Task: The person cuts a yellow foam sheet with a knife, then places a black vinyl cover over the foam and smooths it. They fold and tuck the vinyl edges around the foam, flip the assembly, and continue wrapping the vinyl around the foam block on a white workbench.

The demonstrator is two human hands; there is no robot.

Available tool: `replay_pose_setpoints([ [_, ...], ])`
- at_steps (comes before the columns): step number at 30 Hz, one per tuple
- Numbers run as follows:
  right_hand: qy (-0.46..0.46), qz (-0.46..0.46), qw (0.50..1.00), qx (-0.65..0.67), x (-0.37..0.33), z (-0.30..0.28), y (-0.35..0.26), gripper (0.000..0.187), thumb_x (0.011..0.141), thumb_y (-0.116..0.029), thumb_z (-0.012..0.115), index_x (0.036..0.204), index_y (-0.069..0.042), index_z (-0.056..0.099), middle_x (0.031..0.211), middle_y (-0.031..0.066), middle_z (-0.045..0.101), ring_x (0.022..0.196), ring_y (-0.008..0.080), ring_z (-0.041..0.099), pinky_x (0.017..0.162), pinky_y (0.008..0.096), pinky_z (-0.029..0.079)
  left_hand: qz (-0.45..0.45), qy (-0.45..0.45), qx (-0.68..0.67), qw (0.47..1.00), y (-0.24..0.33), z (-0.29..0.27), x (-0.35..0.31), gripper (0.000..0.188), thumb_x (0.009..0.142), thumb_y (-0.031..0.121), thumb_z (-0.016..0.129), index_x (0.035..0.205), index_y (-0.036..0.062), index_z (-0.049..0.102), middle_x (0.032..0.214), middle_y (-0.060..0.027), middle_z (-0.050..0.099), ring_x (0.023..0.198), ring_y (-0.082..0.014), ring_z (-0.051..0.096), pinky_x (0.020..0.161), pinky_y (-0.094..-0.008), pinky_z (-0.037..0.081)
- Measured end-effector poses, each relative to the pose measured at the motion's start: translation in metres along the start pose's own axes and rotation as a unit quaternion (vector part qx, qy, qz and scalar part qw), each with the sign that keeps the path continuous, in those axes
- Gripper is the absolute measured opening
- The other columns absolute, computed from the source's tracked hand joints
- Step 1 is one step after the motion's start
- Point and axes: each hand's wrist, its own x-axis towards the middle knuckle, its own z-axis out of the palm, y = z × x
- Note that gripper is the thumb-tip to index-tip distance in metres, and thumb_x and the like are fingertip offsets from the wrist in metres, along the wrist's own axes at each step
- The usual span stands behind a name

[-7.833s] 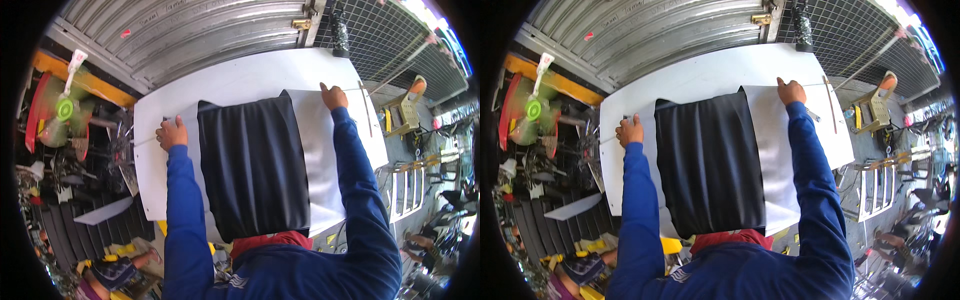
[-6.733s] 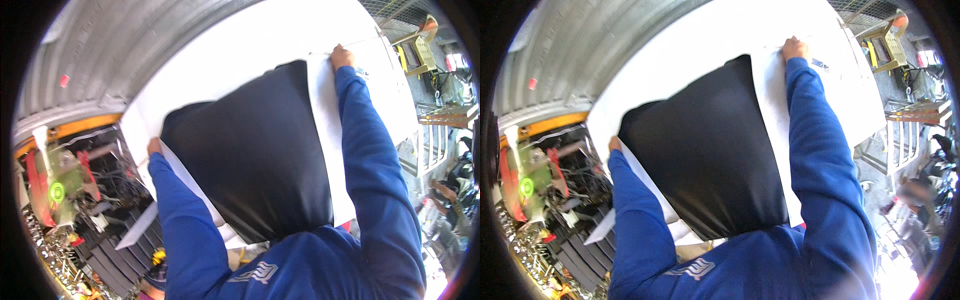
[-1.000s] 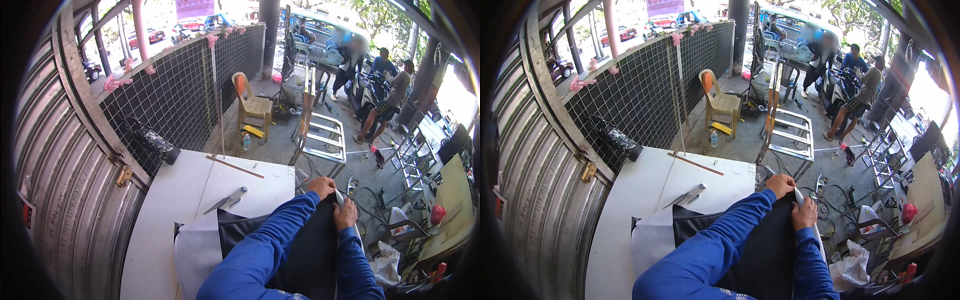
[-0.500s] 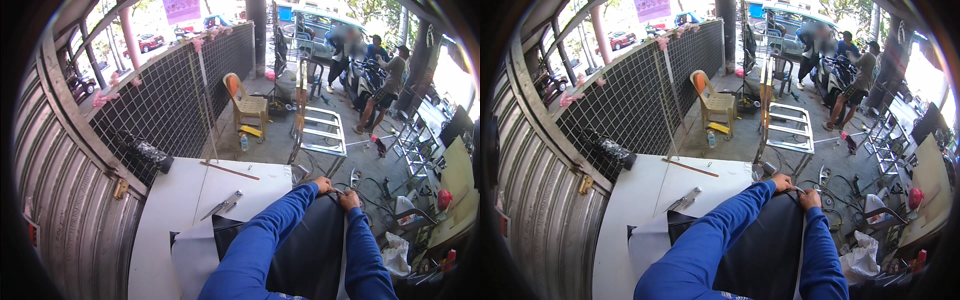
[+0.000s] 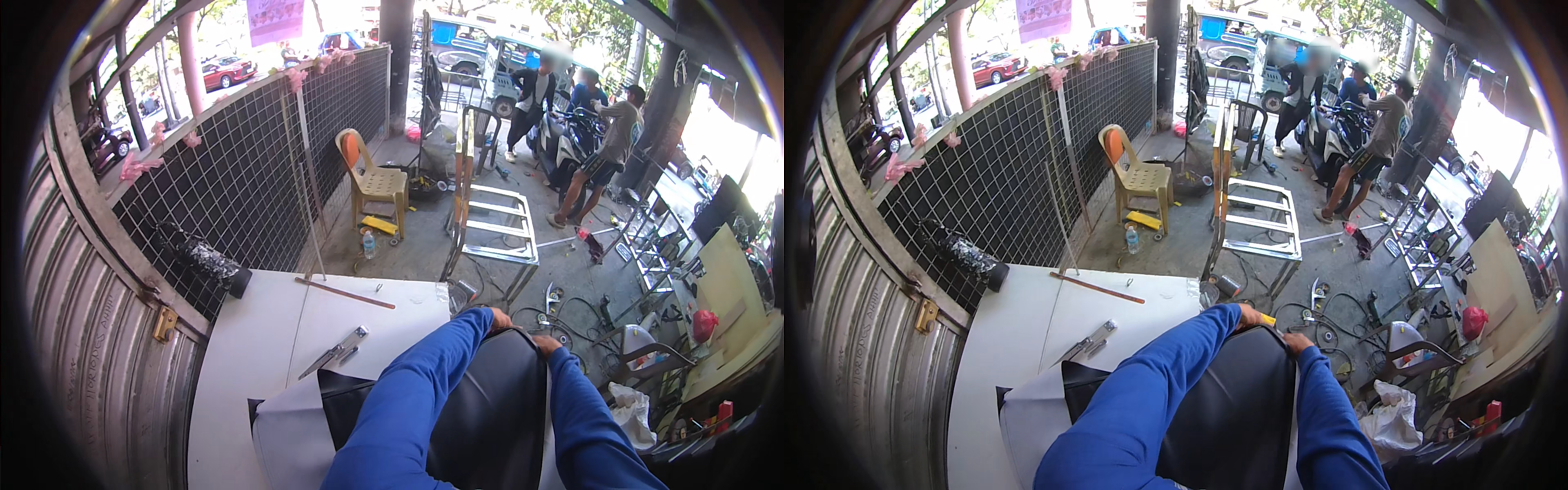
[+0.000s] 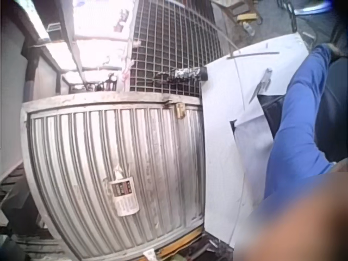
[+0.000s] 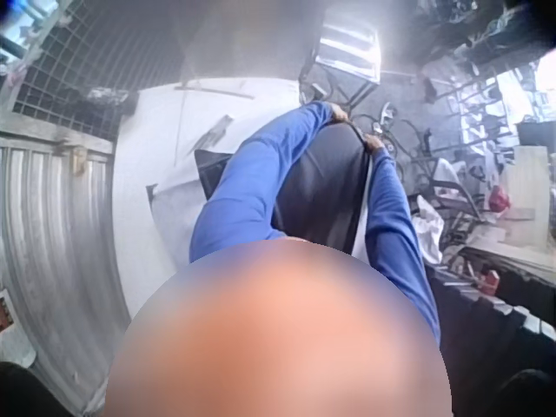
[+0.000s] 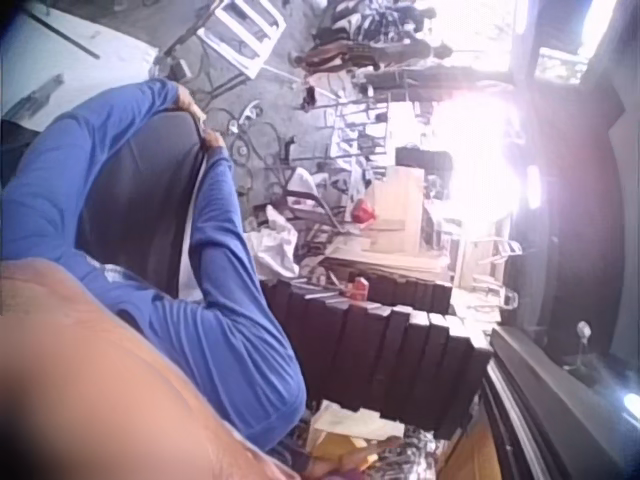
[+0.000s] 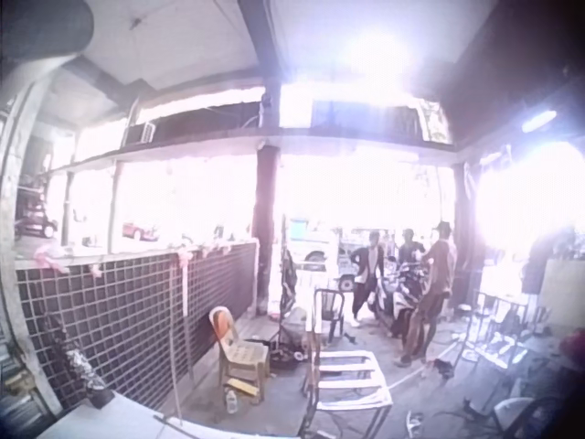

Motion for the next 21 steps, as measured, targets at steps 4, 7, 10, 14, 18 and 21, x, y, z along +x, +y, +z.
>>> replay_pose_setpoints([
  [4,0.028,-0.05,0.997,0.047,-0.013,0.018,0.007,0.041,0.09,-0.013,0.056,0.13,-0.008,0.061,0.129,0.017,0.064,0.116,0.0349,0.064,0.1,0.0407,0.052,-0.046,-0.002,-0.038,0.998,-0.011,0.005,0.017,0.033,0.095,0.031,0.06,0.124,0.0219,0.073,0.112,-0.005,0.075,0.093,-0.0232,0.07,0.082,-0.0409,0.056],
  [7,0.005,-0.01,1.0,0.014,-0.011,0.027,0.002,0.035,0.088,-0.019,0.06,0.12,-0.007,0.066,0.12,0.0178,0.068,0.111,0.0351,0.066,0.096,0.0431,0.053,-0.053,0.013,0.034,0.998,-0.022,0.009,0.037,0.037,0.095,0.04,0.059,0.123,0.0207,0.073,0.118,-0.009,0.073,0.096,-0.0281,0.07,0.085,-0.0444,0.055],
  [10,0.02,0.128,0.984,0.125,-0.009,0.041,-0.002,0.027,0.088,-0.024,0.063,0.105,-0.005,0.069,0.102,0.0195,0.072,0.099,0.0374,0.069,0.086,0.0459,0.055,-0.018,-0.018,-0.022,0.999,-0.045,0.018,0.068,0.042,0.087,0.043,0.067,0.117,0.0135,0.074,0.116,-0.0097,0.074,0.097,-0.0258,0.069,0.086,-0.0409,0.053],
  [14,-0.012,0.114,0.989,0.091,-0.01,0.06,-0.007,0.026,0.088,-0.024,0.063,0.105,-0.005,0.069,0.101,0.0197,0.072,0.099,0.0377,0.069,0.086,0.0459,0.055,-0.015,-0.111,-0.191,0.975,-0.093,0.027,0.111,0.037,0.092,0.048,0.068,0.116,0.0212,0.075,0.119,0.0005,0.072,0.104,-0.0137,0.063,0.093,-0.0355,0.046],
  [18,-0.034,0.109,0.989,0.097,-0.011,0.066,-0.013,0.026,0.088,-0.024,0.062,0.104,-0.005,0.069,0.101,0.0198,0.072,0.098,0.0379,0.069,0.086,0.0459,0.055,-0.015,-0.101,-0.254,0.962,-0.104,0.044,0.122,0.04,0.089,0.04,0.069,0.119,0.0134,0.073,0.114,-0.0056,0.074,0.097,-0.0189,0.068,0.089,-0.0372,0.051],
  [21,-0.035,0.115,0.988,0.102,-0.006,0.065,-0.015,0.026,0.088,-0.024,0.062,0.104,-0.005,0.069,0.1,0.0199,0.072,0.098,0.0381,0.069,0.085,0.0459,0.055,0.003,-0.197,-0.316,0.928,-0.091,0.041,0.097,0.04,0.091,0.035,0.067,0.122,0.009,0.071,0.111,-0.0089,0.076,0.092,-0.0218,0.071,0.086,-0.0386,0.055],
])
